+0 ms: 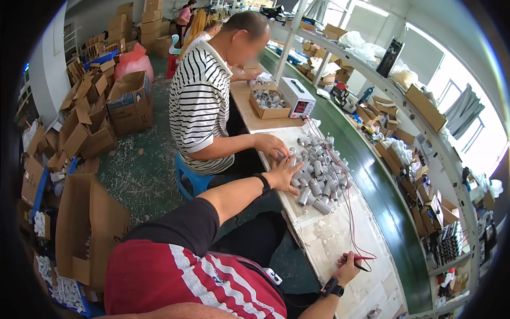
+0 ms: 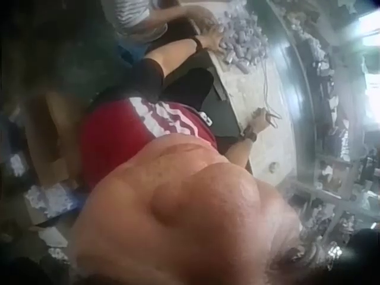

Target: The person picks up a grey plastic housing, touches its internal components with multimeter probes, and places it back on the table, repeating this process for several units.

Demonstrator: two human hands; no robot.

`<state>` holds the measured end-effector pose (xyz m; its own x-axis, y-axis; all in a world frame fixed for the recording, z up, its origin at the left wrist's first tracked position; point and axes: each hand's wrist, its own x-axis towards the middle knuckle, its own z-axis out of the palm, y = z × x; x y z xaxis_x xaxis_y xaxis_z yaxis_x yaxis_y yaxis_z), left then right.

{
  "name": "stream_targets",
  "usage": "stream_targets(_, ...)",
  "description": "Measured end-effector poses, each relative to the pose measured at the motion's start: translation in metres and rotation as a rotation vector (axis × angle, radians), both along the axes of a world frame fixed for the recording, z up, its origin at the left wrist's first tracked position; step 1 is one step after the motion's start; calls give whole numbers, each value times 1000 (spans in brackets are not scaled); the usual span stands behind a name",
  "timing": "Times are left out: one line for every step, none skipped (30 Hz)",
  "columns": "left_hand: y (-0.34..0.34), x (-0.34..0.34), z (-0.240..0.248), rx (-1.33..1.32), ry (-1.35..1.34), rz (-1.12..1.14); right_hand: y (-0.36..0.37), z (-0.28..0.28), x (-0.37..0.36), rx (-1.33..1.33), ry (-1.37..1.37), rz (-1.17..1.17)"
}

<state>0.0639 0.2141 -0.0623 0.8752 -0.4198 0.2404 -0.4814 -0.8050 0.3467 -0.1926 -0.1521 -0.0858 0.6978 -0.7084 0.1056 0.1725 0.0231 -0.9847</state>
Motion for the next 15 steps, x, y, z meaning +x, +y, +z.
stream_targets(-4, -8, 2, -14, -13, 13, -1, -1, 0, -1, 9, -1)
stream_targets(-7, -16, 5, -28, -24, 27, -2, -1, 2, -2, 19, 0)
stream_targets(-12, -28, 12, -29, -30, 21, -4, -3, 2, -2, 14, -6)
stream_targets(-19, -40, 19, -40, 31, 20, -6, -3, 4, -9, 11, -7)
stream_targets(-23, -55, 28, -49, 96, 24, -7, -5, 5, -14, 12, -2)
stream_targets(-26, -67, 37, -59, 161, 32, -6, -5, 5, -20, 14, 5)
stream_targets(-26, -77, 43, -58, 160, 36, -6, -5, 5, -19, 14, 9)
stream_targets(-26, -85, 50, -199, 47, -106, -4, -4, 6, -21, 18, 13)
stream_targets(-25, -95, 59, -337, -68, -247, -2, -3, 7, -22, 23, 18)
stream_targets(-24, -111, 81, -333, -66, -246, -1, -4, 5, -20, 30, 15)
stream_targets(-24, -126, 105, -477, -137, -415, 0, -4, 3, -15, 33, 17)
stream_targets(-20, -145, 136, -621, -208, -582, 3, -3, 2, -20, 37, 28)
stream_targets(-13, -169, 170, -653, -269, -635, 3, -2, -2, -22, 41, 28)
stream_targets(-1, -193, 201, -685, -329, -690, 2, -2, -4, -25, 46, 27)
stream_targets(8, -207, 219, -803, -498, -756, 3, -2, -4, -16, 48, 21)
